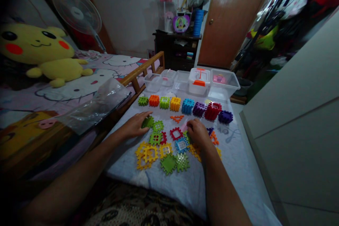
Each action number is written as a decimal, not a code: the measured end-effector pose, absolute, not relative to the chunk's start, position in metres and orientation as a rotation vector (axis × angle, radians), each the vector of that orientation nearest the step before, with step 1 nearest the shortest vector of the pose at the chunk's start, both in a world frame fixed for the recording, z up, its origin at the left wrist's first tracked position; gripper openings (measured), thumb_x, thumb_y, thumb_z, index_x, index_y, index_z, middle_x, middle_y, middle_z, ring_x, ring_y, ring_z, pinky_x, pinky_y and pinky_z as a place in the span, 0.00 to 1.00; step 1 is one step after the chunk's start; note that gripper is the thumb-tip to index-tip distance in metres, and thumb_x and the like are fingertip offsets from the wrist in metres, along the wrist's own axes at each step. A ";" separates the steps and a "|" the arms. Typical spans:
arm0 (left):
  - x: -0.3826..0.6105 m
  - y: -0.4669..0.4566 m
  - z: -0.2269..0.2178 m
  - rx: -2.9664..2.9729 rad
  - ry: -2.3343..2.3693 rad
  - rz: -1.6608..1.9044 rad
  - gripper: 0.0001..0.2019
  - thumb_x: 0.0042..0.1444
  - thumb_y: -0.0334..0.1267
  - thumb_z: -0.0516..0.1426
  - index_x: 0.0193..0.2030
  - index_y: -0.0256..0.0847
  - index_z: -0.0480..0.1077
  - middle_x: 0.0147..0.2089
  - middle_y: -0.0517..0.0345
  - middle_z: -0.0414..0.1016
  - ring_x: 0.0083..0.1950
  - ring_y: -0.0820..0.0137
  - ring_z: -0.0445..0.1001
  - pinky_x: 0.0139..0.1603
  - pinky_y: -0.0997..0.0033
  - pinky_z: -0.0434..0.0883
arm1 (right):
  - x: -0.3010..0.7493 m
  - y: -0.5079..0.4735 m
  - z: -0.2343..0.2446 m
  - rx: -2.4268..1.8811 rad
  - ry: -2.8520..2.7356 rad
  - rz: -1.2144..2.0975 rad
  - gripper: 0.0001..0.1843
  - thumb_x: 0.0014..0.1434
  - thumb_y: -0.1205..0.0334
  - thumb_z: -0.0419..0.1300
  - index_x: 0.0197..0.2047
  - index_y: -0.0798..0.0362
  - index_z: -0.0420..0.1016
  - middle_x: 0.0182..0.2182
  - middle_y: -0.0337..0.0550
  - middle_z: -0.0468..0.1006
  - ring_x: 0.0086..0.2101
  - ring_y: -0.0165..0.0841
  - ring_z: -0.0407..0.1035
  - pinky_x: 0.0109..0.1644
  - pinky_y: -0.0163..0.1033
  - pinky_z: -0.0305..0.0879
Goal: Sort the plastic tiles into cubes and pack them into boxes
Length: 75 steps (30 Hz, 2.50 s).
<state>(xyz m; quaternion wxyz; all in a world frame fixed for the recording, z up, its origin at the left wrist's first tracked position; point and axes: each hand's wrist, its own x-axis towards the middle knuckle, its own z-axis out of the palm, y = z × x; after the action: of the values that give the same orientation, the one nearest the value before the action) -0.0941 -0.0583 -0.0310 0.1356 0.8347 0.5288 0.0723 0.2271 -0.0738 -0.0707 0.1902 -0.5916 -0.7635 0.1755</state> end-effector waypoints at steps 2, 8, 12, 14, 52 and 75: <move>-0.096 -0.057 -0.036 2.405 1.522 0.261 0.36 0.53 0.37 0.57 0.69 0.43 0.52 0.68 0.44 0.63 0.67 0.57 0.64 0.67 0.56 0.61 | 0.227 -0.074 -0.070 -1.665 -2.144 0.490 0.10 0.60 0.70 0.55 0.40 0.56 0.78 0.38 0.46 0.75 0.40 0.35 0.68 0.46 0.36 0.61; -0.116 -0.065 -0.047 2.340 1.668 0.278 0.41 0.50 0.46 0.62 0.69 0.41 0.53 0.64 0.42 0.66 0.65 0.52 0.65 0.65 0.52 0.63 | 0.226 -0.075 -0.068 -1.663 -2.159 0.491 0.10 0.60 0.69 0.55 0.41 0.56 0.78 0.38 0.46 0.74 0.40 0.35 0.68 0.47 0.36 0.61; -0.123 -0.070 -0.052 2.293 1.709 0.329 0.35 0.50 0.47 0.63 0.64 0.42 0.60 0.56 0.47 0.72 0.57 0.54 0.71 0.60 0.55 0.67 | 0.225 -0.075 -0.068 -1.668 -2.153 0.487 0.10 0.60 0.69 0.55 0.41 0.57 0.78 0.39 0.48 0.75 0.41 0.35 0.68 0.47 0.37 0.61; -0.123 -0.072 -0.053 2.307 1.689 0.383 0.30 0.50 0.46 0.62 0.60 0.42 0.65 0.53 0.49 0.72 0.55 0.56 0.71 0.60 0.56 0.68 | 0.225 -0.075 -0.068 -1.666 -2.154 0.487 0.11 0.60 0.70 0.55 0.41 0.57 0.78 0.38 0.47 0.74 0.40 0.35 0.68 0.47 0.37 0.61; -0.106 -0.064 -0.046 1.705 1.424 0.695 0.12 0.53 0.42 0.56 0.42 0.41 0.69 0.29 0.61 0.74 0.30 0.67 0.73 0.32 0.69 0.67 | 0.227 -0.073 -0.071 -1.692 -2.169 0.493 0.10 0.60 0.69 0.55 0.41 0.56 0.78 0.39 0.47 0.74 0.40 0.35 0.68 0.45 0.36 0.61; -0.089 -0.045 -0.063 2.067 1.681 0.740 0.11 0.59 0.40 0.53 0.43 0.41 0.73 0.48 0.48 0.74 0.55 0.57 0.70 0.61 0.55 0.64 | 0.226 -0.074 -0.070 -1.684 -2.169 0.496 0.11 0.60 0.69 0.55 0.42 0.56 0.78 0.39 0.47 0.75 0.41 0.35 0.68 0.47 0.36 0.61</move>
<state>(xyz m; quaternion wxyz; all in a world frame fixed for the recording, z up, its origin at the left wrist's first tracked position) -0.0886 -0.0452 -0.0633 0.1871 0.7344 0.5970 0.2630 0.2261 -0.0743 -0.0700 0.1747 -0.5941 -0.7655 0.1750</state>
